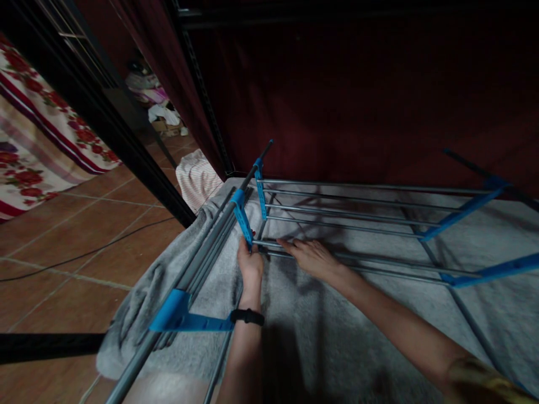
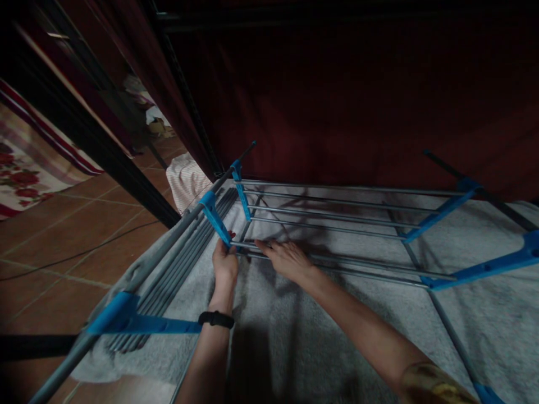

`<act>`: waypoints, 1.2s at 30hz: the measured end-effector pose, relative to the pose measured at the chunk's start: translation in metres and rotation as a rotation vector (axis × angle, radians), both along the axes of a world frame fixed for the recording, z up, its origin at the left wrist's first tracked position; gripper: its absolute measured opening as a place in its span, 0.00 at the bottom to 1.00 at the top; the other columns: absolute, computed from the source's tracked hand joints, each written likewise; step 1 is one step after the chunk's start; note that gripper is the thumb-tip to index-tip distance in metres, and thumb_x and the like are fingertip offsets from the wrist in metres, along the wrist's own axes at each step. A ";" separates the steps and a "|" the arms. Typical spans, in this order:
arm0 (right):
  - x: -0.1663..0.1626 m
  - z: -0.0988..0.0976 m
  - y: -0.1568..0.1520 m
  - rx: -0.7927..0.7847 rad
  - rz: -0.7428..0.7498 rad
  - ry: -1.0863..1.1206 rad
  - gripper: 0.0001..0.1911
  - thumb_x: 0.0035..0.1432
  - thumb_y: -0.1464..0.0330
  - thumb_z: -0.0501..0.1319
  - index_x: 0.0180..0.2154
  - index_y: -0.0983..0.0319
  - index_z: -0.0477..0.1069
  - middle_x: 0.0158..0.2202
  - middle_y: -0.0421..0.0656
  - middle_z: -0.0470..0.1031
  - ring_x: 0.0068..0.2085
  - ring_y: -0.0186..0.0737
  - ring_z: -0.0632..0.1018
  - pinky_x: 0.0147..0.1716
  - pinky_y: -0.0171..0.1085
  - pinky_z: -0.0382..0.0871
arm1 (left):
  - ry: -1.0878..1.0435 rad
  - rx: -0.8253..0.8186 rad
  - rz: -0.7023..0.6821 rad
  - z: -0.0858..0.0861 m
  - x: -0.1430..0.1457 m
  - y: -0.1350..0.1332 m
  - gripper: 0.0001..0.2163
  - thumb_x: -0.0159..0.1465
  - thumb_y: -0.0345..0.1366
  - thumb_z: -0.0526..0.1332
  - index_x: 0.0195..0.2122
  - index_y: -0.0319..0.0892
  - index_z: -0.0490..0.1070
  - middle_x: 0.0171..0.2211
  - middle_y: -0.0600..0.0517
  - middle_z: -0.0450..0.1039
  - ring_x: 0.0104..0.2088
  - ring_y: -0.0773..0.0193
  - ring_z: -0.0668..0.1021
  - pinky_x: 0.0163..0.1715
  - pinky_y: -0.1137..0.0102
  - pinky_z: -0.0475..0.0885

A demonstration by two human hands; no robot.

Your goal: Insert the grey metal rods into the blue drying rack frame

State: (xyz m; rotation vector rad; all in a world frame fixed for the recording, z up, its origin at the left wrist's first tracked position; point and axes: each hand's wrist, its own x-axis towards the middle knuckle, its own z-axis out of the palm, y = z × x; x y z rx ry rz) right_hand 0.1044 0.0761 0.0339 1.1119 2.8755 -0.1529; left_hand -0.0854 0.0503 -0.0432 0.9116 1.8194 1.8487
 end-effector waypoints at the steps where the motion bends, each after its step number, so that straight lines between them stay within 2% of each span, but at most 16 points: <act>1: 0.000 0.000 0.001 0.001 -0.002 0.003 0.34 0.67 0.75 0.48 0.70 0.50 0.48 0.53 0.51 0.75 0.45 0.46 0.80 0.44 0.43 0.72 | -0.006 0.001 0.004 0.000 0.000 0.000 0.16 0.57 0.23 0.58 0.43 0.46 0.73 0.44 0.49 0.77 0.49 0.60 0.77 0.57 0.61 0.67; 6: 0.000 0.000 0.003 -0.006 -0.001 0.012 0.34 0.67 0.74 0.51 0.70 0.51 0.47 0.56 0.52 0.73 0.46 0.47 0.80 0.45 0.42 0.72 | -0.011 -0.008 0.007 -0.002 -0.003 0.002 0.13 0.58 0.25 0.59 0.42 0.45 0.74 0.44 0.48 0.77 0.48 0.60 0.77 0.56 0.62 0.68; 10: 0.000 -0.001 0.003 -0.011 0.002 0.022 0.34 0.67 0.75 0.49 0.71 0.50 0.46 0.56 0.51 0.74 0.47 0.46 0.80 0.45 0.42 0.72 | -0.004 -0.011 0.015 -0.002 -0.003 0.002 0.11 0.59 0.26 0.60 0.41 0.45 0.74 0.43 0.48 0.78 0.48 0.59 0.78 0.56 0.61 0.67; 19: 0.000 -0.001 0.003 -0.047 -0.009 0.055 0.32 0.68 0.73 0.48 0.70 0.50 0.49 0.53 0.49 0.76 0.48 0.46 0.80 0.46 0.43 0.72 | -0.001 -0.019 0.021 -0.003 -0.003 0.004 0.12 0.59 0.26 0.60 0.43 0.44 0.74 0.44 0.48 0.78 0.50 0.58 0.77 0.59 0.59 0.65; 32: -0.001 0.010 0.007 -0.146 -0.034 0.141 0.25 0.71 0.64 0.47 0.67 0.48 0.58 0.58 0.43 0.76 0.53 0.45 0.79 0.49 0.39 0.72 | -0.027 -0.009 -0.001 -0.007 -0.003 0.004 0.14 0.60 0.27 0.59 0.47 0.44 0.74 0.47 0.46 0.77 0.51 0.58 0.77 0.57 0.61 0.67; 36: -0.001 0.010 0.009 -0.154 -0.031 0.150 0.26 0.71 0.62 0.48 0.68 0.50 0.56 0.58 0.44 0.76 0.53 0.45 0.79 0.49 0.39 0.72 | -0.018 -0.019 0.002 -0.008 -0.003 0.004 0.14 0.60 0.28 0.59 0.47 0.43 0.74 0.47 0.46 0.78 0.51 0.56 0.77 0.56 0.60 0.68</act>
